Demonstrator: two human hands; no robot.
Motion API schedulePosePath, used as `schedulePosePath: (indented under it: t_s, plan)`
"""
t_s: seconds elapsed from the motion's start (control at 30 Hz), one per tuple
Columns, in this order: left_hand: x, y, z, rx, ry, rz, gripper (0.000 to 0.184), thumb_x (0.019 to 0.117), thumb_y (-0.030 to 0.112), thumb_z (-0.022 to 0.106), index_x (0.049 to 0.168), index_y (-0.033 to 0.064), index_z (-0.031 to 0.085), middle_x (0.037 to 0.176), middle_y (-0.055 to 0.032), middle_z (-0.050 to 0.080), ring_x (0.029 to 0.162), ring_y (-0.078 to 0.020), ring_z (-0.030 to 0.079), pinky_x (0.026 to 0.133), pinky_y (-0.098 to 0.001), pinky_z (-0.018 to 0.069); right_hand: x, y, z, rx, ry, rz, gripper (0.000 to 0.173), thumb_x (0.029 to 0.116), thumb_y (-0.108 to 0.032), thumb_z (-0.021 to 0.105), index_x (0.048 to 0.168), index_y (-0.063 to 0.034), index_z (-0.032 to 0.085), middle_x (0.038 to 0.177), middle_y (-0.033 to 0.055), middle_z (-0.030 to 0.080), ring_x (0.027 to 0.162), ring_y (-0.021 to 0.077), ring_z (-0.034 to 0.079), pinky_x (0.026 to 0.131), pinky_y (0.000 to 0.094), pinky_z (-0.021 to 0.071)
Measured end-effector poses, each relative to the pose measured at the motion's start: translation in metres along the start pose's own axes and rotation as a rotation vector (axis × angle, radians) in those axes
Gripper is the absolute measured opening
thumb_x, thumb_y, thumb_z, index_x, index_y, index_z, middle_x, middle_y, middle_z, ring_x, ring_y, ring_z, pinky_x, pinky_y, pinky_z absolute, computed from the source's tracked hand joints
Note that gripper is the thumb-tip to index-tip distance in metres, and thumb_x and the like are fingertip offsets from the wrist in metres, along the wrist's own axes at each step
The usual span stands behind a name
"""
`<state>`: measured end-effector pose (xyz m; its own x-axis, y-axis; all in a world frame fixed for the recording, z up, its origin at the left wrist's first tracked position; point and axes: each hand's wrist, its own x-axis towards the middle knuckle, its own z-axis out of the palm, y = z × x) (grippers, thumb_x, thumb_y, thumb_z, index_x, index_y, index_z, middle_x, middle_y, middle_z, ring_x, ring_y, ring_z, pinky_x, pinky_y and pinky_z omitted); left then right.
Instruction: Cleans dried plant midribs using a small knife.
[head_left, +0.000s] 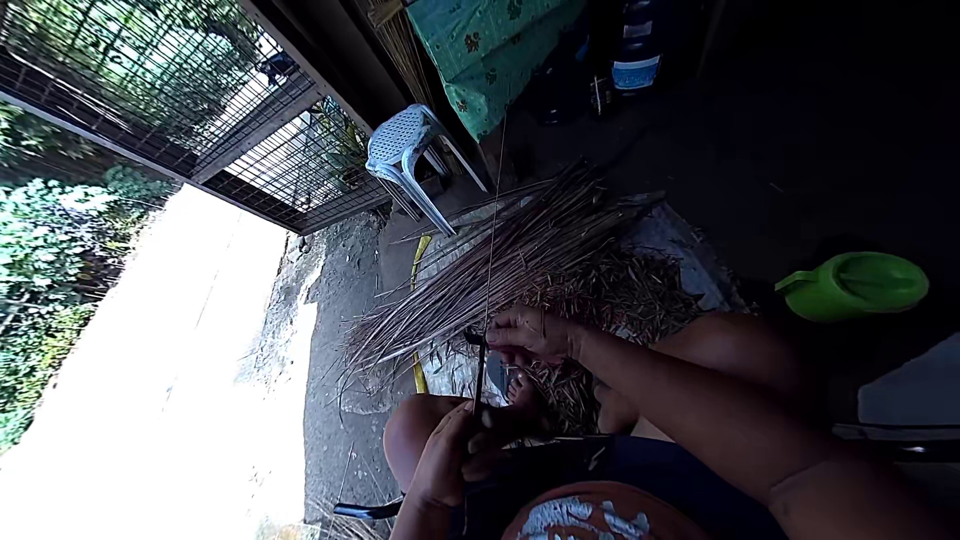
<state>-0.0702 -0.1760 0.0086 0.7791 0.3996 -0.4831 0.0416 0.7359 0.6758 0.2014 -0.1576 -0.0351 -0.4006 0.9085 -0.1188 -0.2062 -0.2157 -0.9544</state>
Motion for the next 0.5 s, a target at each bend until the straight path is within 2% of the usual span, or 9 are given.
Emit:
schedulePosePath:
  t_s: [0.17, 0.33, 0.43, 0.5]
  plan:
    - [-0.004, 0.002, -0.004, -0.053, -0.037, -0.034, 0.036, 0.108, 0.04, 0.042, 0.095, 0.0135, 0.062, 0.06, 0.0065, 0.044, 0.046, -0.0033, 0.044, 0.043, -0.0175, 0.0385, 0.007, 0.002, -0.003, -0.038, 0.043, -0.019, 0.023, 0.1076, -0.024, 0.053, 0.1, -0.0043, 0.063, 0.071, -0.0004, 0.066, 0.054, 0.0059, 0.06, 0.051, 0.0199, 0.0499]
    - [-0.011, -0.001, -0.006, -0.108, -0.116, -0.112, 0.034, 0.108, 0.04, 0.044, 0.095, 0.014, 0.062, 0.063, 0.006, 0.047, 0.046, -0.0034, 0.047, 0.043, -0.0172, 0.0407, 0.007, -0.004, -0.023, 0.061, 0.248, -0.074, 0.023, 0.109, -0.02, 0.05, 0.108, -0.0018, 0.064, 0.072, 0.0016, 0.065, 0.056, 0.0065, 0.06, 0.054, 0.019, 0.0506]
    - [-0.015, -0.004, -0.009, -0.061, -0.095, -0.11, 0.035, 0.1081, 0.04, 0.044, 0.096, 0.0128, 0.063, 0.063, 0.0053, 0.047, 0.046, -0.0037, 0.046, 0.043, -0.0174, 0.0398, 0.006, -0.012, -0.031, 0.153, 0.378, -0.099, 0.024, 0.1099, -0.019, 0.048, 0.106, -0.0018, 0.063, 0.07, 0.0032, 0.062, 0.053, 0.0072, 0.057, 0.051, 0.0188, 0.0481]
    - [-0.016, -0.007, -0.011, -0.027, -0.067, -0.091, 0.036, 0.1081, 0.04, 0.044, 0.097, 0.0121, 0.064, 0.064, 0.0046, 0.048, 0.047, -0.0036, 0.046, 0.043, -0.0173, 0.0396, 0.005, -0.014, -0.035, 0.15, 0.426, -0.074, 0.025, 0.1102, -0.021, 0.047, 0.108, -0.0016, 0.063, 0.071, 0.0051, 0.062, 0.052, 0.0092, 0.057, 0.05, 0.0204, 0.0497]
